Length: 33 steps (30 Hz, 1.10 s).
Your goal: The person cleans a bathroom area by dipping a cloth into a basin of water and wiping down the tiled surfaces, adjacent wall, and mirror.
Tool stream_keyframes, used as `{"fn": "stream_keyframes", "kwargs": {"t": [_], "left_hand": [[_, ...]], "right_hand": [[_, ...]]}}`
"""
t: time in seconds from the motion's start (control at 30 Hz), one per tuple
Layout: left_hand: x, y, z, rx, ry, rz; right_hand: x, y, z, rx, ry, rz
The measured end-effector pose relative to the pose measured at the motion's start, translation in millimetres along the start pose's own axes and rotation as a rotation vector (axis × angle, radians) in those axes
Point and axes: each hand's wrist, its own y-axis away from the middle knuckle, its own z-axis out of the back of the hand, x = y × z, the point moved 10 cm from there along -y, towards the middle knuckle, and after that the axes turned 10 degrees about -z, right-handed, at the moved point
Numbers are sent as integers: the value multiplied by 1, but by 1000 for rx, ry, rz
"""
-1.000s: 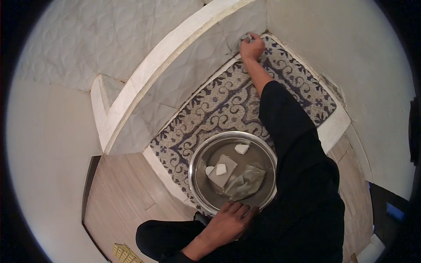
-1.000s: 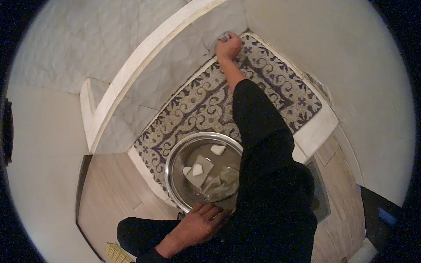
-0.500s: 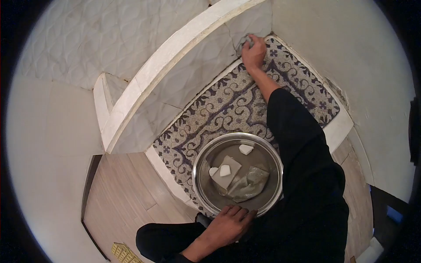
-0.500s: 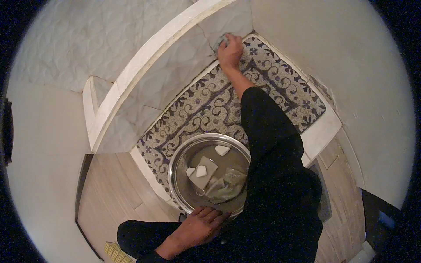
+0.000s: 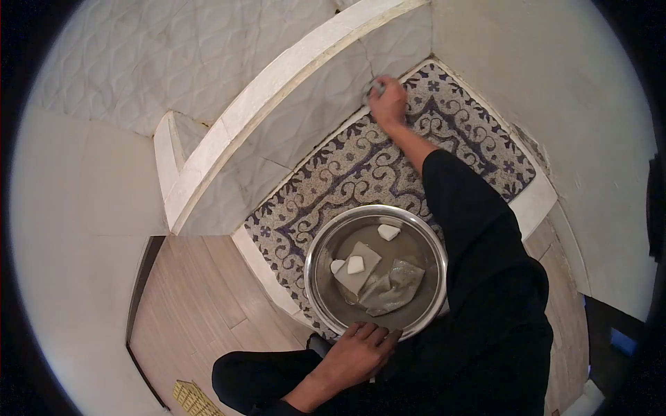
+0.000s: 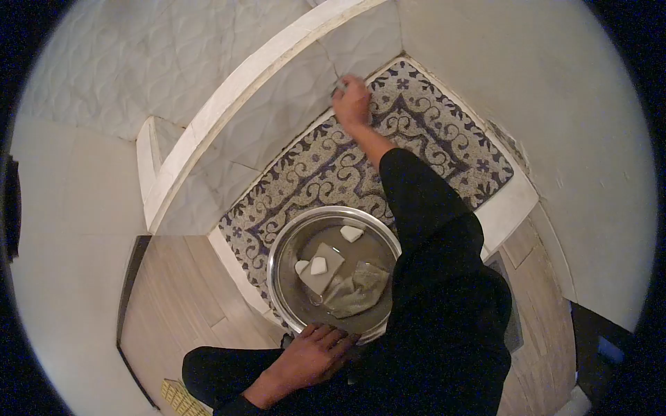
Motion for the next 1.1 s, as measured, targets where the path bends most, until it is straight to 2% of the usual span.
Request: {"fn": "stream_keyframes", "kwargs": {"t": [0.1,0.23,0.33,0.37,0.47,0.57,0.6,0.7,0.8,0.9,0.93,1.03,1.07,1.1], "left_hand": [[-4,0,3,24,-11,-9],[-15,2,-1,22,18,-13],[-19,11,1,-52,7,-31],[-20,14,3,-90,2,-42],[-14,18,-5,-4,22,18],[-16,21,-2,-31,12,13],[-17,21,-2,-19,7,12],[-24,22,2,-34,-14,-11],[-31,23,7,-116,-44,-68],[-32,24,7,-118,-75,-73],[-34,25,9,-120,-80,-67],[-35,28,9,-100,-75,-52],[-36,28,9,-94,-70,-52],[-36,28,8,-97,-62,-55]], "right_hand": [[-4,15,-19,120,39,-96],[-27,-10,-4,15,-2,-384],[-37,-12,-9,-34,31,-482],[-30,-10,-14,-37,13,-395],[5,13,-11,-54,-77,-130],[10,-1,-3,-155,-50,-108],[4,-7,-3,-190,-45,-163],[-8,-3,-11,-141,-27,-262],[3,26,-19,50,-63,-244],[26,18,-6,-161,-123,-133],[20,-1,2,-236,-126,-198],[8,2,-1,-183,-34,-269],[0,8,-10,-103,-35,-340],[7,17,-11,-56,-43,-296]]}}
